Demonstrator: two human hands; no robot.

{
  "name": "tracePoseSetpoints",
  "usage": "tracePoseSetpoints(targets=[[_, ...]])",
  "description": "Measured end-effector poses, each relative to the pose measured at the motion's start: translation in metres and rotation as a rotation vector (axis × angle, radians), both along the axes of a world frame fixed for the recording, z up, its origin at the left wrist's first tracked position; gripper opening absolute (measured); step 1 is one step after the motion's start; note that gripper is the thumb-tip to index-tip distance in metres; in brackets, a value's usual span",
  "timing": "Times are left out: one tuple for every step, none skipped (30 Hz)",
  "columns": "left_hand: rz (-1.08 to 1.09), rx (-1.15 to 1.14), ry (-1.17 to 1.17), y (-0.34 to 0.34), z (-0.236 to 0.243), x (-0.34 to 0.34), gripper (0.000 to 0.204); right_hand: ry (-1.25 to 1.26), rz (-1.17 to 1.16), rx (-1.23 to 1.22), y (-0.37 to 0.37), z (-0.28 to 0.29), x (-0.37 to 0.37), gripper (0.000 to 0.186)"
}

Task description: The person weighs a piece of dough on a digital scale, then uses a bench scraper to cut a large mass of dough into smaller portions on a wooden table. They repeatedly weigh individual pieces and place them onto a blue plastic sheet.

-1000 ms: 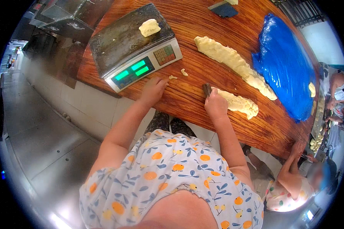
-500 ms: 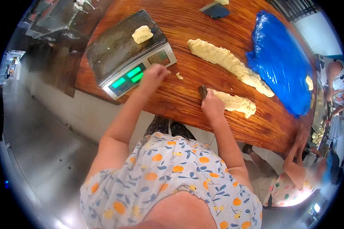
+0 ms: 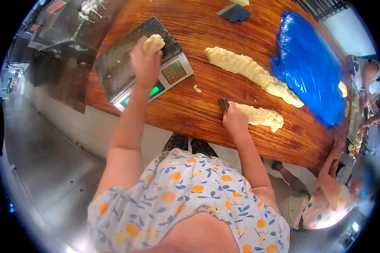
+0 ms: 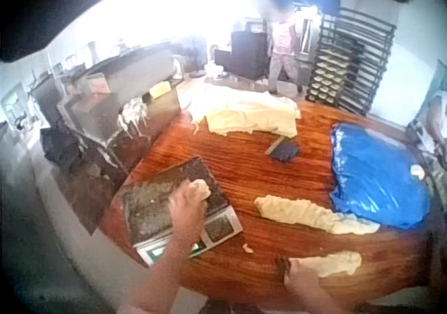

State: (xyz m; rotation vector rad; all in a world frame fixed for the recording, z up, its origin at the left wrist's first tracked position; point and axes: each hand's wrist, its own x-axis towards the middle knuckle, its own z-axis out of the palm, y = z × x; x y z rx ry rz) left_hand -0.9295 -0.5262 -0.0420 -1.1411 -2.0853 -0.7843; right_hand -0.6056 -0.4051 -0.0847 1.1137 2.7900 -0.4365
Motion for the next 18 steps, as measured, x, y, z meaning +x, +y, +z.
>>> tracePoseSetpoints(targets=[[-0.087, -0.047, -0.054, -0.003, -0.031, 0.012, 0.032, 0.001, 0.011, -0.007, -0.001, 0.0, -0.001, 0.03], [-0.249, -0.069, -0.352, 0.001, -0.059, 0.035, 0.034, -0.008, 0.01, -0.012, -0.001, 0.0, -0.001, 0.03], [-0.41, -0.088, -0.649, 0.003, -0.081, 0.062, 0.035, -0.015, 0.009, -0.017, 0.0, 0.0, -0.002, 0.03], [-0.427, -0.169, -0.509, 0.005, -0.093, 0.085, 0.033, -0.023, 0.007, -0.019, 0.002, 0.002, -0.003, 0.031], [-0.44, -0.254, -0.372, 0.005, -0.102, 0.101, 0.03, -0.036, 0.003, -0.031, 0.004, 0.002, -0.005, 0.031], [-0.455, -0.289, -0.376, 0.002, -0.11, 0.111, 0.031, -0.047, 0.001, -0.037, 0.004, 0.003, -0.007, 0.031], [-0.464, -0.327, -0.383, -0.003, -0.116, 0.12, 0.032, -0.059, 0.004, -0.047, 0.003, 0.003, -0.009, 0.03], [-0.473, -0.364, -0.39, -0.007, -0.121, 0.125, 0.034, -0.059, 0.01, -0.034, 0.002, 0.006, -0.01, 0.029], [-0.518, -0.387, -0.462, -0.009, -0.115, 0.123, 0.032, -0.054, 0.013, -0.026, 0.0, 0.01, -0.012, 0.028], [-0.509, -0.411, -0.47, -0.013, -0.111, 0.121, 0.03, -0.049, 0.017, -0.018, -0.001, 0.012, -0.014, 0.027], [-0.501, -0.434, -0.478, -0.017, -0.108, 0.118, 0.029, -0.045, 0.032, -0.024, -0.001, 0.01, -0.014, 0.027], [-0.496, -0.457, -0.481, -0.02, -0.106, 0.114, 0.027, -0.037, 0.044, -0.027, 0.002, 0.009, -0.014, 0.027], [-0.476, -0.461, -0.489, -0.024, -0.105, 0.113, 0.026, -0.029, 0.054, -0.03, 0.003, 0.008, -0.016, 0.026], [-0.457, -0.465, -0.496, -0.028, -0.103, 0.112, 0.025, -0.032, 0.055, -0.04, 0.004, 0.008, -0.018, 0.027], [-0.44, -0.467, -0.504, -0.031, -0.103, 0.112, 0.024, -0.035, 0.053, -0.048, 0.004, 0.009, -0.021, 0.027], [-0.43, -0.458, -0.516, -0.033, -0.102, 0.111, 0.023, -0.039, 0.05, -0.055, 0.004, 0.01, -0.022, 0.027], [-0.421, -0.45, -0.528, -0.035, -0.102, 0.11, 0.022, -0.038, 0.054, -0.055, 0.004, 0.009, -0.023, 0.027], [-0.412, -0.439, -0.541, -0.035, -0.102, 0.11, 0.021, -0.037, 0.059, -0.052, 0.005, 0.008, -0.024, 0.027]])
